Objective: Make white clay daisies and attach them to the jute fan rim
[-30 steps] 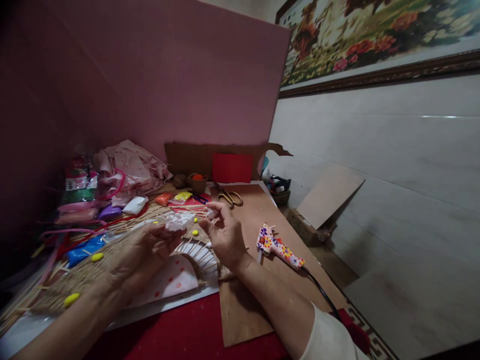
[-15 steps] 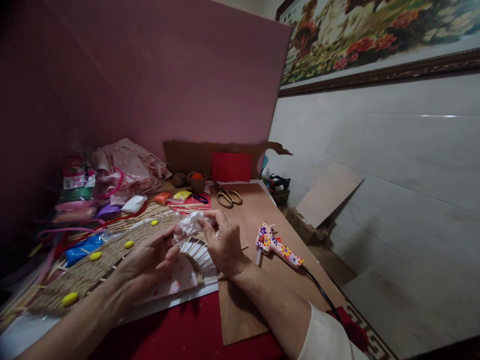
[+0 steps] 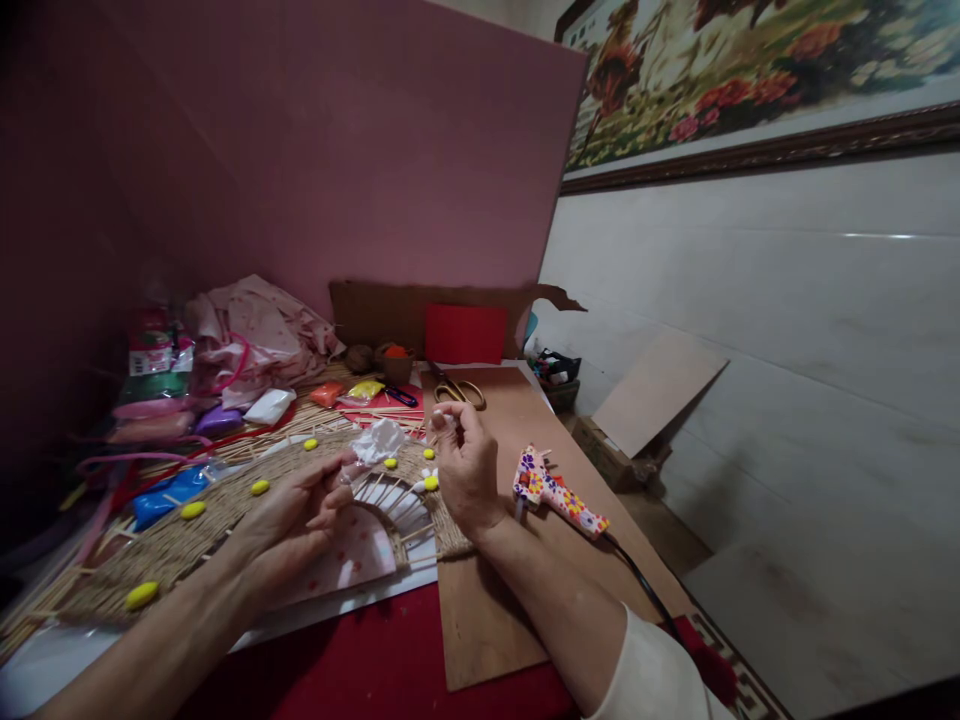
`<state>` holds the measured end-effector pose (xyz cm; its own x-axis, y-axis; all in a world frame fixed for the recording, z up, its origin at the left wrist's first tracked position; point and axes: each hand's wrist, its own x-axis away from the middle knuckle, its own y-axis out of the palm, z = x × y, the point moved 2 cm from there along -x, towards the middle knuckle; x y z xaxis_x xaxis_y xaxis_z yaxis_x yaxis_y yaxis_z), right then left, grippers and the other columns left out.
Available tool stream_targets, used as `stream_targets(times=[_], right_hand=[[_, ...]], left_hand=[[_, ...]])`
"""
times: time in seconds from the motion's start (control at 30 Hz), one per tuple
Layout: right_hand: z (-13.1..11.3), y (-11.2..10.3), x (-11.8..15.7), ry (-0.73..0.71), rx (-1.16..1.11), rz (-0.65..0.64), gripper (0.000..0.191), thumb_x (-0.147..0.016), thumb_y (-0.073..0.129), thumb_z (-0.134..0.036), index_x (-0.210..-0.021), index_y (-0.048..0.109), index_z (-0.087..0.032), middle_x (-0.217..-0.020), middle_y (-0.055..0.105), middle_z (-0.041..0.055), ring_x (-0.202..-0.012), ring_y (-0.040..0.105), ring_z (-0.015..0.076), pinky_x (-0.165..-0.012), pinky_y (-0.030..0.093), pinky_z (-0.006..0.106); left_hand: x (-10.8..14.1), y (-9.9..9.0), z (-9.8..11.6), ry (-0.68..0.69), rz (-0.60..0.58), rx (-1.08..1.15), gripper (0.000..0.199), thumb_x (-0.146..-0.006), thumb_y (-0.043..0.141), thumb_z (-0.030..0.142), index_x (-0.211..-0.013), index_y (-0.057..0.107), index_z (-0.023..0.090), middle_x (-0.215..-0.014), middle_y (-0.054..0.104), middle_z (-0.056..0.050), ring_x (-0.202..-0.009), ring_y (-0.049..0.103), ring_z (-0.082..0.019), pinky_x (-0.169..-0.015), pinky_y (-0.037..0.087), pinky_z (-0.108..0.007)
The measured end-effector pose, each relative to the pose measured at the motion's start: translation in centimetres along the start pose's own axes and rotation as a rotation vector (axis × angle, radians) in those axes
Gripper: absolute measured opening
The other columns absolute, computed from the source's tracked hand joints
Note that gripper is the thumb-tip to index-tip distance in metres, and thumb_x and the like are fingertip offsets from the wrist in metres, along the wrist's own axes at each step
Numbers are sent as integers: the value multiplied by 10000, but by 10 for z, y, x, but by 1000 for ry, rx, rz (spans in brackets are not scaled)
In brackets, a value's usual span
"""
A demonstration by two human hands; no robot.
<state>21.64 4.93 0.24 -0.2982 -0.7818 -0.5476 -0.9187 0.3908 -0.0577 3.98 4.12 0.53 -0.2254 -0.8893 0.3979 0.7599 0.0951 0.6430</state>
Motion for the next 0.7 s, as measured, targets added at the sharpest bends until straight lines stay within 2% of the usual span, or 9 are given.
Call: stream_targets(times=[0.13,0.23,0.37,0.47,0.57,0.63,0.7], right_hand=[[-14,-1,5,-265,100,-61,120,-887,541,-255,-933,641,-207,-790,549,5,-668,508,100,-593,429,224],[-19,0,8,-381,92,-88,172,-844,588,-171,-966,680,-250,-880,501,12,-725,508,104,-606,445,223],[-15,4,11,-391,64,-101,244,-847,547,-105,-981,680,-261,-889,502,20,-789,538,122,-635,477,231],[-12,8,13,-426,117,-192,287,-859,482,-75,-1013,668,-231,-958,528,54,-887,559,152,-730,499,278],[-11,10,14,-419,166,-276,274,-861,513,-115,-1086,641,-208,-1003,558,77,-926,573,172,-797,498,310],[-10,9,12,-335,137,-244,194,-857,570,-193,-1032,655,-197,-978,574,73,-838,590,159,-740,511,291],[-8,8,10,-221,71,-176,137,-873,563,-256,-939,663,-188,-911,573,54,-680,574,122,-604,505,251]], left_hand=[[0,3,-2,12,-29,-50,163,-906,425,97,-813,560,101,-599,585,3,-323,448,-29,-254,282,-104],[1,4,-4,46,-7,-96,188,-909,438,140,-778,569,103,-584,582,5,-316,451,-34,-259,274,-114],[3,6,-7,78,-34,-156,217,-907,436,159,-744,569,108,-546,585,5,-286,424,-33,-268,258,-125],[6,8,-10,91,-137,-224,198,-903,451,203,-778,582,124,-441,535,20,-273,424,-57,-292,284,-134],[9,8,-12,118,-199,-305,143,-868,523,271,-838,586,146,-449,574,-1,-294,465,-91,-311,328,-158],[9,6,-13,141,-197,-345,171,-838,568,331,-857,581,161,-478,604,-20,-309,484,-113,-303,337,-175],[8,2,-12,164,-185,-365,217,-814,596,385,-884,584,180,-464,589,-5,-304,471,-120,-292,343,-188]])
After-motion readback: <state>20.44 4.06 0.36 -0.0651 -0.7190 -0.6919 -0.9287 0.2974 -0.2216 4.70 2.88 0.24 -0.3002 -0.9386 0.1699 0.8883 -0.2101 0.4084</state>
